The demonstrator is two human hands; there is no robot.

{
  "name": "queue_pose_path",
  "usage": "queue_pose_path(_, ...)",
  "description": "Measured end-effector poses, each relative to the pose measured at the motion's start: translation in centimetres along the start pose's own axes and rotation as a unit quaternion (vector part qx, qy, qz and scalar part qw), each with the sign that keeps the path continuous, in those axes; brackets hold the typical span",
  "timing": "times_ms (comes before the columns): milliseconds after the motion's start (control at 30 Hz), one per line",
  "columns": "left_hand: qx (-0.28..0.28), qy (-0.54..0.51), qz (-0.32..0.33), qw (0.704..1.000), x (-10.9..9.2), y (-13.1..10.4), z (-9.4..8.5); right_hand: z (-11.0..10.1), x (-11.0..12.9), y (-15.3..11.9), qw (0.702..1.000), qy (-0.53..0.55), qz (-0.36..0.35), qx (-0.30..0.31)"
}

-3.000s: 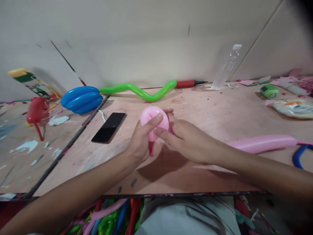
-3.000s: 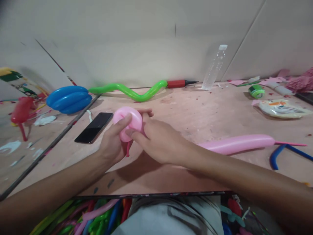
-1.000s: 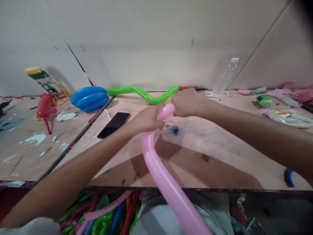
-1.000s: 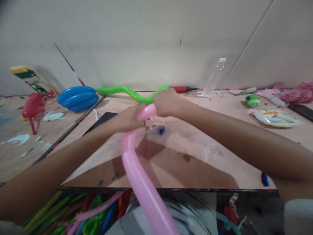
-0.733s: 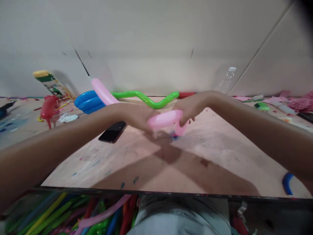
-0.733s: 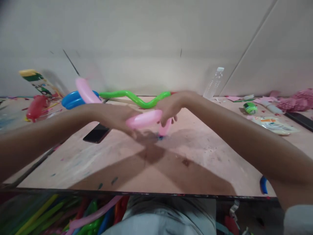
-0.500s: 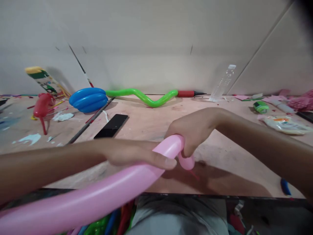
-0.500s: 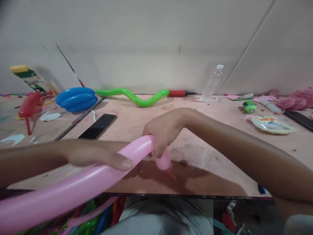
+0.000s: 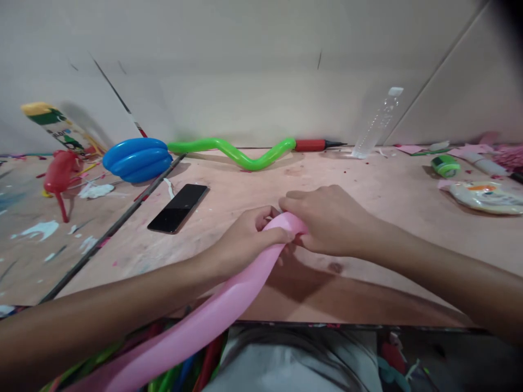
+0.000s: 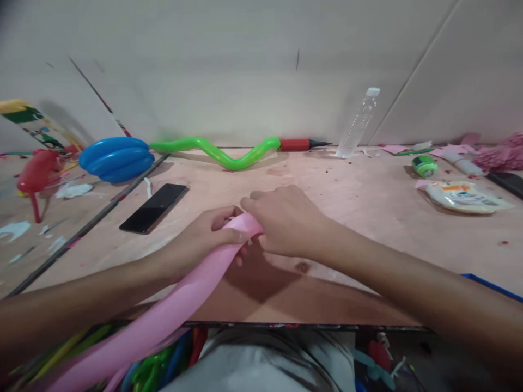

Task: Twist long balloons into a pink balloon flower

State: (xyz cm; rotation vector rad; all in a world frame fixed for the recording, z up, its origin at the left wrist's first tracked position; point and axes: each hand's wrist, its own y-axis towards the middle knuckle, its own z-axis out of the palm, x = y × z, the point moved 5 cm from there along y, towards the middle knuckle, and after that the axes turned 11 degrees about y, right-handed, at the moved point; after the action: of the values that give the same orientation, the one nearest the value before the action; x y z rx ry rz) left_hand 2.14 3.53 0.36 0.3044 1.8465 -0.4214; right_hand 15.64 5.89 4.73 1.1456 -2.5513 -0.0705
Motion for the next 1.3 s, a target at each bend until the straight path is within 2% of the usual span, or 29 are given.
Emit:
queue_pose_path(67, -0.041, -0.011, 0.004, 0.999, 0.4, -0.9, 0.1, 0.0, -0.4, -0.6, 0.995, 0.094, 0.017, -0.006)
queue_pose_path(167, -0.109, -0.018, 0.013, 0.994, 1.7, -2.4, -0.2, 0.3, -0.8, -1.4, 0.957, 0.288, 0.021, 0.007)
queue_pose_path(233, -0.120, -0.039, -0.002, 0.992, 2.8, -2.9, -0.1, 0.5, -1.2, -1.9, 0.926, 0.376, 0.038, -0.015)
queue_pose_path(333, -0.116, -0.066, -0.011, 0.991, 3.6, -2.6, 0.3, 0.9, -2.3, -2.6, 0.891, 0.440, 0.093, -0.070)
queue_pose_path(400, -0.124, -0.068, 0.002, 0.990, 3.4, -2.1, 0.4, 1.3, -2.8, -2.7, 0.892, 0.434, 0.107, -0.066)
queue_pose_path(500, -0.133, -0.089, 0.020, 0.987, 2.7, -1.1, 0.1, 0.9, -2.8, -2.6, 0.922, 0.377, 0.067, -0.051)
queue_pose_path(633, -0.056, -0.094, 0.046, 0.993, 1.6, 0.6, -0.3, -0.3, -2.5, -2.6, 0.960, 0.271, 0.056, -0.036)
queue_pose_path(733, -0.026, 0.009, 0.083, 0.996, 0.6, 1.3, -0.6, -0.9, -2.2, -2.5, 0.981, 0.163, 0.089, -0.047)
queue_pose_path(800, -0.047, 0.077, 0.087, 0.992, 0.2, 1.5, -0.7, -0.8, -1.9, -2.3, 0.984, 0.139, 0.096, -0.054)
queue_pose_path(867, -0.074, 0.092, 0.082, 0.990, 0.3, 1.5, -0.8, -0.5, -1.6, -2.1, 0.981, 0.161, 0.086, -0.066)
queue_pose_path(967, -0.098, 0.052, 0.067, 0.992, 1.1, 1.6, -1.0, 0.3, -1.4, -2.1, 0.971, 0.224, 0.045, -0.064)
queue_pose_path(1067, -0.114, 0.000, 0.037, 0.993, 2.1, 1.8, -1.3, 1.3, -0.9, -2.3, 0.956, 0.291, -0.005, -0.019)
queue_pose_path(1200, -0.123, -0.096, 0.025, 0.987, 2.8, 1.7, -1.0, 2.8, -0.6, -2.3, 0.932, 0.362, -0.013, 0.028)
queue_pose_path(1300, -0.111, -0.179, -0.012, 0.978, 3.5, 1.4, -0.4, 3.9, -1.3, -2.2, 0.956, 0.293, 0.001, 0.012)
